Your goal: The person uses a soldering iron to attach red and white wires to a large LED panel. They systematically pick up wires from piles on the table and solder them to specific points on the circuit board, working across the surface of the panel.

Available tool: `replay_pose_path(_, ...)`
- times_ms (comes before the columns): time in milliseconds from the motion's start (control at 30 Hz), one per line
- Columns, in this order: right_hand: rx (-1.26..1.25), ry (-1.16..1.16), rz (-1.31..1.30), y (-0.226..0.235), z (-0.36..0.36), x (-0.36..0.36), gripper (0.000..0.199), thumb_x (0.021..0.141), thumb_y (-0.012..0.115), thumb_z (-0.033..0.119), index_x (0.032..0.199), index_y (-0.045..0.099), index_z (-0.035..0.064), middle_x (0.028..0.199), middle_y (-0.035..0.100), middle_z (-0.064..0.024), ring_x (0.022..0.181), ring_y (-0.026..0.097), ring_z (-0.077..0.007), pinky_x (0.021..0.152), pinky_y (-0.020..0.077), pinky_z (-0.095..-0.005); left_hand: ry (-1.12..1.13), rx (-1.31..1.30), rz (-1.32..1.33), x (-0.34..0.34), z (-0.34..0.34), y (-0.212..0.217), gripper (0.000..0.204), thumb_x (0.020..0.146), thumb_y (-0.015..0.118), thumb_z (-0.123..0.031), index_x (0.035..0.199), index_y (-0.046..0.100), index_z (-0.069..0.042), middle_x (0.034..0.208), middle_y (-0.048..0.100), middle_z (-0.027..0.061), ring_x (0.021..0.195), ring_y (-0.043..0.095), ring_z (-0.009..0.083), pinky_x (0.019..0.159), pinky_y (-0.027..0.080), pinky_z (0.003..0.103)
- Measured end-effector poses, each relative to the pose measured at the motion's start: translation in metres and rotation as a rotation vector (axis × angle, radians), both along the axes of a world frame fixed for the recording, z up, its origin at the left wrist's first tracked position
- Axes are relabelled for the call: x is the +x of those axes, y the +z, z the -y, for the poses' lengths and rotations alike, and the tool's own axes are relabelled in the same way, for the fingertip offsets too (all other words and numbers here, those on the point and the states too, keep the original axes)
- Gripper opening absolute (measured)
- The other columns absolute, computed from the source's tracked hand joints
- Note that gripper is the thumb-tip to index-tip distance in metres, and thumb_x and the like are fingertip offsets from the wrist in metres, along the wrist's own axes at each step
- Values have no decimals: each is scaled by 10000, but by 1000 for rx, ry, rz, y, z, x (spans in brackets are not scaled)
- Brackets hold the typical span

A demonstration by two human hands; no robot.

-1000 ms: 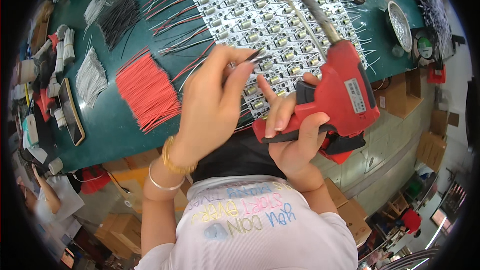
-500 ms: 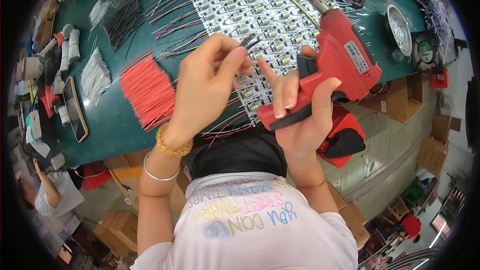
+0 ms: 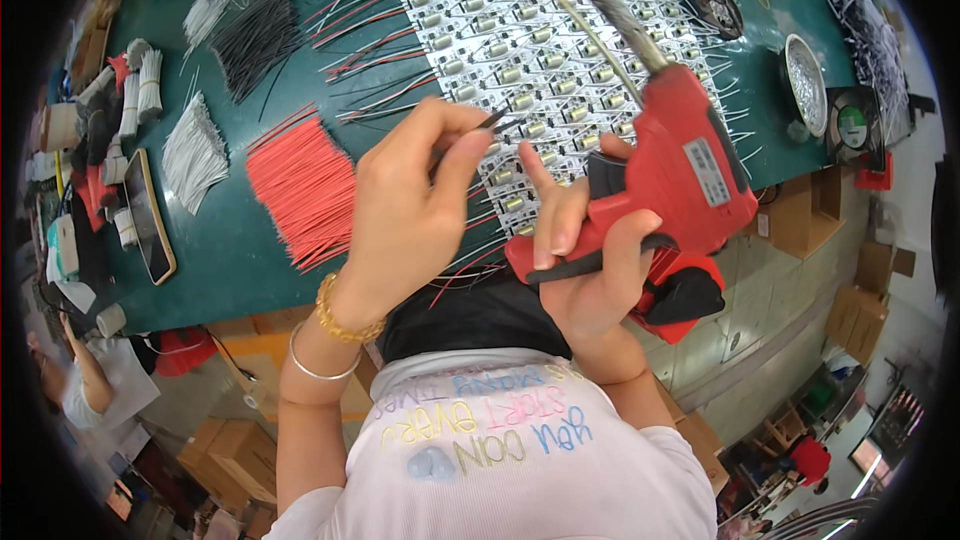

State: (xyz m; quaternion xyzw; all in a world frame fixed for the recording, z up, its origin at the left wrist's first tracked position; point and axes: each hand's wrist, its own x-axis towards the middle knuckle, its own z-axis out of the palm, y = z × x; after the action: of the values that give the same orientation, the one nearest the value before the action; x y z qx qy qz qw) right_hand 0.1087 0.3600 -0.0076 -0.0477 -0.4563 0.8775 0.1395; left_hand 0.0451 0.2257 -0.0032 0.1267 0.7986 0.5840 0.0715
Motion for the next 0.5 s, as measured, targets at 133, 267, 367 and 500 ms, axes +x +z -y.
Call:
replay_pose_path(133, -14, -63, -45, -1, -9, 2, 581, 986, 336, 531, 1324, 365, 60, 592, 401, 24, 445, 397, -79, 1107, 281, -551, -54, 59, 197, -23, -34, 5, 155, 920, 576, -129, 919, 579, 26, 666, 610, 113, 557, 562, 157, 505, 406, 293)
replay_pose_path(267, -44, -67, -43, -1, -15, 4, 554, 996, 330, 509, 1319, 367, 61, 586, 392, 27, 446, 391, -77, 1091, 318, -539, -43, 109, 281, -29, -45, 5, 161, 928, 567, -127, 921, 570, 33, 749, 654, 126, 641, 631, 157, 535, 449, 282)
replay_pose_path(367, -54, -67, -23, 0, -17, 7, 552, 996, 339, 504, 1321, 367, 58, 586, 392, 28, 446, 389, -76, 1072, 346, -530, -38, 242, 329, -31, -40, 3, 161, 948, 547, -131, 938, 569, 29, 846, 681, 127, 718, 669, 160, 558, 488, 267)
replay_pose_path(500, -75, -60, -10, 1, -23, 11, 556, 996, 351, 498, 1334, 365, 56, 589, 392, 33, 457, 396, -72, 1038, 382, -505, -93, 268, 351, -35, -24, 6, 172, 979, 505, -144, 975, 548, 23, 948, 682, 148, 807, 691, 184, 561, 519, 242)
